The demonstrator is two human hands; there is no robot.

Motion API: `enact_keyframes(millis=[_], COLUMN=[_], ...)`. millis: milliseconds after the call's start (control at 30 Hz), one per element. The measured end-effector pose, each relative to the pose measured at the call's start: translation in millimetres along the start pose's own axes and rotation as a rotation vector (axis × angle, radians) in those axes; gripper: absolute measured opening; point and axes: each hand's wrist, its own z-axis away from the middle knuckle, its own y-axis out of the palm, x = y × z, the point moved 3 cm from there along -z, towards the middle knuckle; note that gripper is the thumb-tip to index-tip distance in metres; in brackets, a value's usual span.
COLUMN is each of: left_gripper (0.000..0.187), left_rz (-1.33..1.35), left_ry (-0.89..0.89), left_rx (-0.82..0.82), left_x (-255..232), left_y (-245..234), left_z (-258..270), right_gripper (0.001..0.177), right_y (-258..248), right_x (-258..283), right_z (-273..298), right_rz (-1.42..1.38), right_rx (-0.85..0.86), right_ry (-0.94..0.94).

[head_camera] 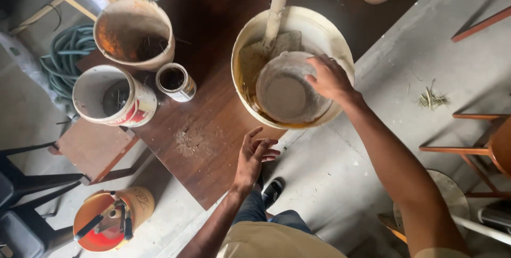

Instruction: Sorting and organizing various metal parts, scrap, and tools from buckets on a workshop table.

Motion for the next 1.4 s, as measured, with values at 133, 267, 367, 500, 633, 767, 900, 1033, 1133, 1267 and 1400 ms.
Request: enact_keyframes(millis=[133,267,367,500,633,767,900,1033,1133,1267,1400], left_gripper=[0.045,0.033,0.030,0.026,0.022,0.019,0.022,0.023,0.024,0.027,0.028], left_rz=[0.077,0.055,0.045,0.052,0.029,0.021,0.024,0.006,0.007,0.064,0.064], left_ry=[0.193,0.348,0.399,0.448,0.497,0.493,0.512,0.528,0.517,0.459,0.460], left_rx=[-0.047,-0.102,-0.076,-0.070,-0.110,-0.173,-0.161,-0.136,-0.128,-0.153,-0.236], left_x=[-1,-19,-46,-64,-86,-106,-122,-126,-119,-114,-107], left_y=[-11,-17,-14,-21,-29,-28,-13,7,24,50,68], left_z=[-24,-33,-41,-52,-54,-51,-59,-67,-75,-86,-90], right_gripper=[0.049,0.031,0.026,0.021,0.021,0.019,0.025,0.023,0.033,0.040,0.034], right_y=[39,47,53,40,9,-59,-126,-186,-235,-280,-232], right_x=[-30,-37,-49,-50,-57,-44,-59,-106,-127,-141,-252], right_z=[-60,-93,-99,-97,-93,-89,-90,-88,-80,-82,-106], right_rz=[0.275,0.352,0.345,0.333,0.232,0.028,0.027,-0.205,-0.497,-0.398,-0.566], right_rx=[0.231,0.263,0.367,0.553,0.550,0.371,0.397,0.196,0.043,-0.069,-0.110], right_ry=[0.070,0.122,0.144,0.020,0.024,0.041,0.193,0.101,0.205,0.603,0.565])
